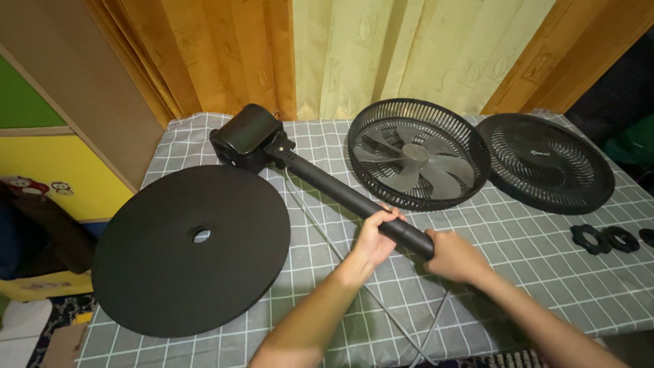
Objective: The person assembles a pedestal fan on a table, joining two black tube sections by twisting them together, then attaching the round base to the pole and fitting a nut onto the base hub by hand.
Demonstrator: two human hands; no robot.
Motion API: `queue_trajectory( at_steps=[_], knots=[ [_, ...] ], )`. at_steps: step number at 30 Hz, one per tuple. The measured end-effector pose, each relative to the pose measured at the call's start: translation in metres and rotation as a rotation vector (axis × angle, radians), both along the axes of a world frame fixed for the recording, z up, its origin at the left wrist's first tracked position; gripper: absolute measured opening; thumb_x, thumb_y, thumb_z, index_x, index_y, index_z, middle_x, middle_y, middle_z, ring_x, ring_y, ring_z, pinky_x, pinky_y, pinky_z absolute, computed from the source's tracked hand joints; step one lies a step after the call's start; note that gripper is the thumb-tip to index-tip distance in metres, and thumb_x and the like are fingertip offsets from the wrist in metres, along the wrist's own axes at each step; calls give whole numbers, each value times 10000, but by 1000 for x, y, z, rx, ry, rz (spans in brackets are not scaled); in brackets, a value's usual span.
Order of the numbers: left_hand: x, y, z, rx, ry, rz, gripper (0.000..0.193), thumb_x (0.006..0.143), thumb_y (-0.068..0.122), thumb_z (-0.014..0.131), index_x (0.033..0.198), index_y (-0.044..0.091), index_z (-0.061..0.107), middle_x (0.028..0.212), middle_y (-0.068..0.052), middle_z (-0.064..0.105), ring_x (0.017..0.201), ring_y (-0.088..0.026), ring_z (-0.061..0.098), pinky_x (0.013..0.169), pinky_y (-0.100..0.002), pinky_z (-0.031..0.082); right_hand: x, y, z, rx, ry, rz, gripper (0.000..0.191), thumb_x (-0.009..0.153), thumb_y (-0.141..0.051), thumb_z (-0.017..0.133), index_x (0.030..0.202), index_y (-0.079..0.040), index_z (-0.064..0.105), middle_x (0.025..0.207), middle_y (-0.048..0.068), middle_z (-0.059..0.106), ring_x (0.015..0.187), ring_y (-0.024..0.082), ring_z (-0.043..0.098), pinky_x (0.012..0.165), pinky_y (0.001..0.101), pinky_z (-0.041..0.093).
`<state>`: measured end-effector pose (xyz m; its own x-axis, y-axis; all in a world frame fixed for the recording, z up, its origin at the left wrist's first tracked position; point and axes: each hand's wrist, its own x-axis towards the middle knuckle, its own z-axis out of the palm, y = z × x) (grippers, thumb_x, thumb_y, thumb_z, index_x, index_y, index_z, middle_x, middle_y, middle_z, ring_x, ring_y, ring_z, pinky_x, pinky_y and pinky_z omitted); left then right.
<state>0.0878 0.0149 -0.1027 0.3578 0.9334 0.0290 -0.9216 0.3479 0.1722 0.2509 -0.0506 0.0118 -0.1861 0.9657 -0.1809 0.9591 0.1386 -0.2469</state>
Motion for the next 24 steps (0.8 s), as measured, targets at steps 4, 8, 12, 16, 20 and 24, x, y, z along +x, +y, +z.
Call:
queue_trajectory(
  at_steps=[4, 8, 12, 16, 20, 24],
  knots=[
    [-1, 0, 2, -13, -22, -15, 295, 775, -30, 644, 1004, 116, 527, 905, -89, 594, 923, -273, 612, 961, -423, 498, 17, 24, 2, -484, 487, -15, 464, 597, -6, 766, 1051, 0, 664, 680, 147, 689, 540, 247, 645, 528, 382, 528],
    [0, -2, 3, -9, -14, -18, 297, 784, -29, 646, 1008, 121, 519, 904, -84, 585, 928, -266, 601, 961, -424, 494, 28, 39, -5, -964, 748, -129, 430, 627, 98, 726, 1033, 20, 604, 622, 144, 635, 450, 206, 609, 434, 338, 501],
    [-2, -2, 3, 11, -15, -16, 291, 776, -18, 640, 1006, 114, 522, 894, -86, 580, 921, -271, 594, 956, -432, 497, 25, 43, -9, -949, 704, -193, 395, 664, 72, 733, 1031, 30, 594, 630, 131, 642, 460, 210, 615, 450, 357, 519],
    [-3, -1, 0, 5, -6, 6, 268, 805, -5, 657, 1013, 102, 526, 906, -88, 583, 929, -269, 595, 963, -408, 489, 10, 22, -7, -478, 361, -180, 356, 692, -38, 788, 1019, -8, 650, 640, 117, 691, 512, 252, 696, 525, 387, 572],
    [2, 1, -2, -50, 23, 16, 244, 839, 10, 684, 1004, 100, 529, 915, -91, 592, 932, -252, 595, 961, -404, 481, -14, -15, -16, 280, -221, -91, 443, 683, -186, 794, 1067, -78, 603, 761, 188, 721, 701, 393, 722, 654, 496, 580],
    [2, 1, -3, -14, 0, 18, 249, 827, -14, 677, 996, 98, 534, 914, -80, 596, 935, -253, 599, 968, -396, 486, -22, -23, -16, 346, -211, -63, 362, 739, -133, 720, 1068, -53, 591, 843, 201, 728, 758, 409, 732, 690, 519, 593]
  ],
)
